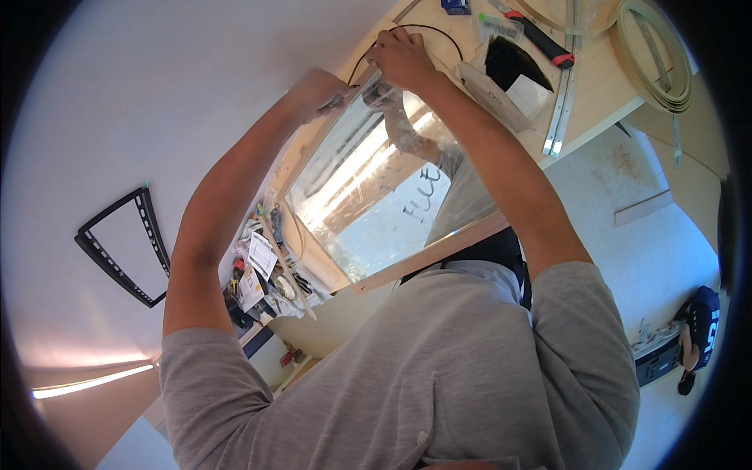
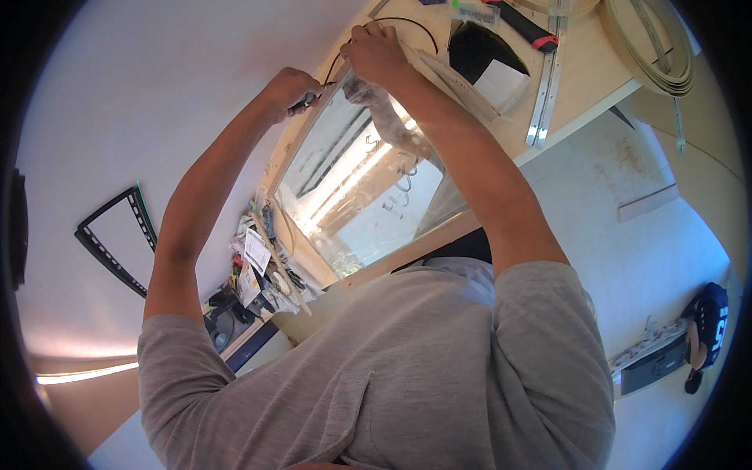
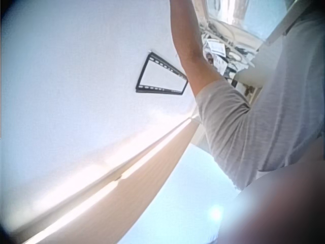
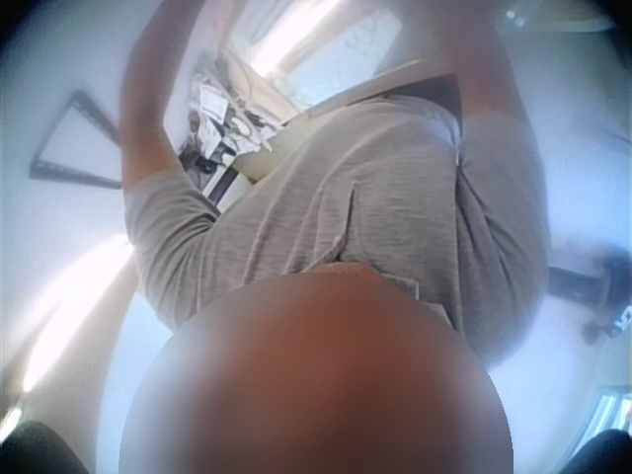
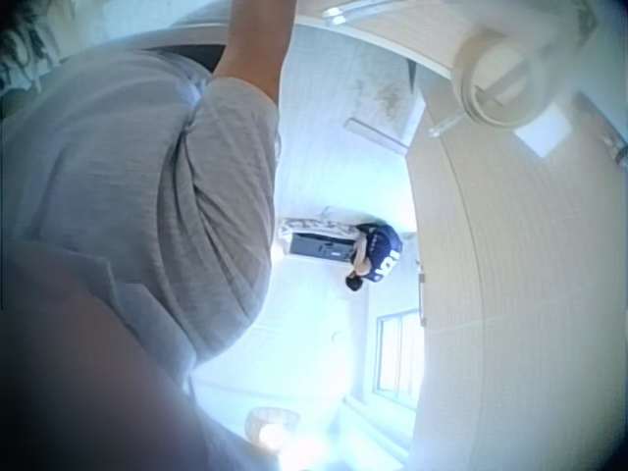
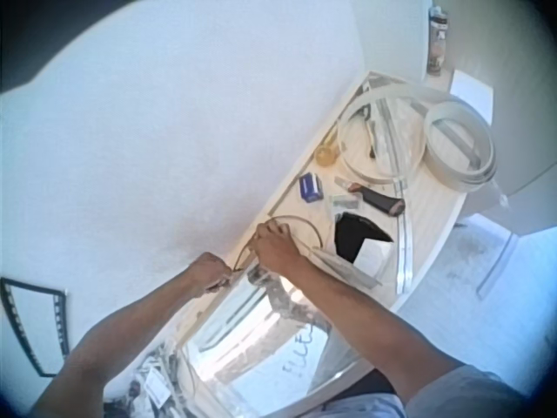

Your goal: The person assembles a wooden frame around a rectangular mirror using a screwdriver. They position the frame, insert and tighten screws at multiple points, and adjust the frame to ensure it is flush with the mirror surface.

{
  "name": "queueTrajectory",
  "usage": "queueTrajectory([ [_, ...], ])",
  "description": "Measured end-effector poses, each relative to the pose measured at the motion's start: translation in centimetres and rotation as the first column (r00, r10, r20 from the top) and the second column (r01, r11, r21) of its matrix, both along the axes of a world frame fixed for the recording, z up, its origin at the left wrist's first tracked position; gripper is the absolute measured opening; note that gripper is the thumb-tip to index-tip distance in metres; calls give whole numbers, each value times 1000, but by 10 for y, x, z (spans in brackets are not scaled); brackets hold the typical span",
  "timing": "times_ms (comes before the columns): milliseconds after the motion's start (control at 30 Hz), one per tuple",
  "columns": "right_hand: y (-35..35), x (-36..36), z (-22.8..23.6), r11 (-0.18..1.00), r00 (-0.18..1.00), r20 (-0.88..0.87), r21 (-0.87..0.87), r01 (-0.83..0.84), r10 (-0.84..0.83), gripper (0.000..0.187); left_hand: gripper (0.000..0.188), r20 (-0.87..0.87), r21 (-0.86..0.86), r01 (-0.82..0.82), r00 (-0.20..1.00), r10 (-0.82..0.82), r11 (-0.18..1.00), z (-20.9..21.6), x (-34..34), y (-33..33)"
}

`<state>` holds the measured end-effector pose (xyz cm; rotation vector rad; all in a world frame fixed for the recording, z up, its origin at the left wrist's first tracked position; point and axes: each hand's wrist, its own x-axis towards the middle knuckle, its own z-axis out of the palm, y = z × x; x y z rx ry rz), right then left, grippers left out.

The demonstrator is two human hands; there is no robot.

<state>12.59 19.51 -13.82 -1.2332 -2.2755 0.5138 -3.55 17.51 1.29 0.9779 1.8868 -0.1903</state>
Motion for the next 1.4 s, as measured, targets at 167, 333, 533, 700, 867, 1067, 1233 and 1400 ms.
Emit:
queueTrajectory([
  [167, 1, -1, -4, 1000, 999, -34, -10, -13, 13, 16, 27, -467, -147, 822, 432, -771, 550, -8, 19, -2],
  [333, 1, 1, 1, 998, 999, 18, -52, -31, 32, 17, 28, -529, -82, 962, 178, -830, 259, 0, 14, -9],
  [533, 2, 2, 4, 999, 999, 45, -25, -30, 31, 19, 20, -105, -35, 70, 992, -73, 997, 1, 2, 5],
  [700, 2, 2, 0, 998, 999, -24, -45, -32, 31, 19, 24, -505, -69, 879, 377, -777, 471, -11, 16, 3],
  [867, 2, 3, 4, 996, 999, -4, -77, -49, 49, 24, 31, -480, -178, 984, -89, -872, -2, -3, 14, -4],
  [1067, -1, 3, 3, 999, 999, -42, -34, -20, 18, 24, 23, -187, 28, 235, 956, -226, 972, -1, 8, 7],
  [1233, 0, 0, -3, 1000, 1000, -7, 23, -2, 2, 24, 23, -152, 2, 475, 870, -469, 880, -9, 6, 11],
  [1400, -2, 1, -1, 1000, 1000, 11, -1, -18, 18, 23, 37, -420, -37, 997, 48, -906, 70, 1, 3, 4],
])
